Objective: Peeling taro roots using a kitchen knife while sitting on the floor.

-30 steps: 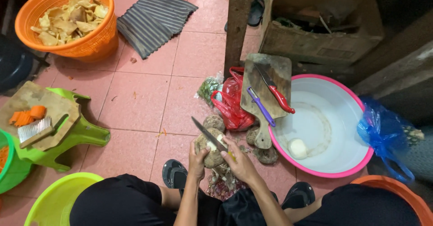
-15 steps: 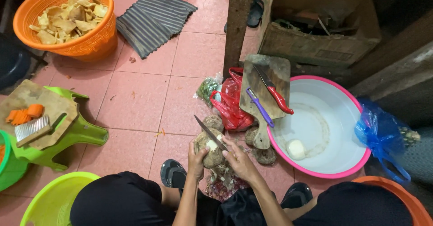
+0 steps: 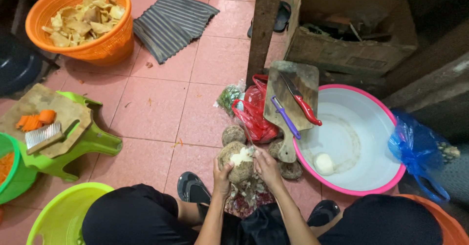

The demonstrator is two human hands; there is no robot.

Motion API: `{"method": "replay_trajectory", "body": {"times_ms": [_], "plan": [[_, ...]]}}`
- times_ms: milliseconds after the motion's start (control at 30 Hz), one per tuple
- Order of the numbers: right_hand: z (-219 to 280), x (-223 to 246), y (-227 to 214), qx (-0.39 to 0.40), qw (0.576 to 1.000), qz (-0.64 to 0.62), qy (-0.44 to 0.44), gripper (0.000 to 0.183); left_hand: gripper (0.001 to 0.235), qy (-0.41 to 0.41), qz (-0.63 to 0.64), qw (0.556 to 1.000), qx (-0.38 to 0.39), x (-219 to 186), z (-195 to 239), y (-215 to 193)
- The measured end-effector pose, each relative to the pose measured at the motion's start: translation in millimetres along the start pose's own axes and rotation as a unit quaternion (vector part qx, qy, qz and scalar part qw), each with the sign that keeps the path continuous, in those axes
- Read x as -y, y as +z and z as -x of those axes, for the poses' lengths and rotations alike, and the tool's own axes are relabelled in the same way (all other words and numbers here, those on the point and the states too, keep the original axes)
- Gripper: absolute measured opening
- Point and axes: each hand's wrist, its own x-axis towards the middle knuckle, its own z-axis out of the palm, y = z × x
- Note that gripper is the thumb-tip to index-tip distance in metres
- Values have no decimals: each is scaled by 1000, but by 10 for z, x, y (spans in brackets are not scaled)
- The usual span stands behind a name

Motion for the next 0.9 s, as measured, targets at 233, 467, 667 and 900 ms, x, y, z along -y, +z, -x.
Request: {"method": "replay_trajectory", "body": {"times_ms": [233, 467, 667, 900], "plan": [[-209, -832, -454, -51, 984, 121, 123, 45, 70, -118, 196, 974, 11, -281, 62, 19], [458, 761, 45, 55, 971, 235, -3, 49, 65, -106, 212, 971, 40, -223, -81, -157], [709, 1547, 194, 159, 918, 360, -50, 62, 70, -99, 137, 980, 103, -281, -185, -237], [638, 1217, 127, 136, 891, 423, -95, 48, 73, -90, 110, 982, 123, -403, -114, -177]]}}
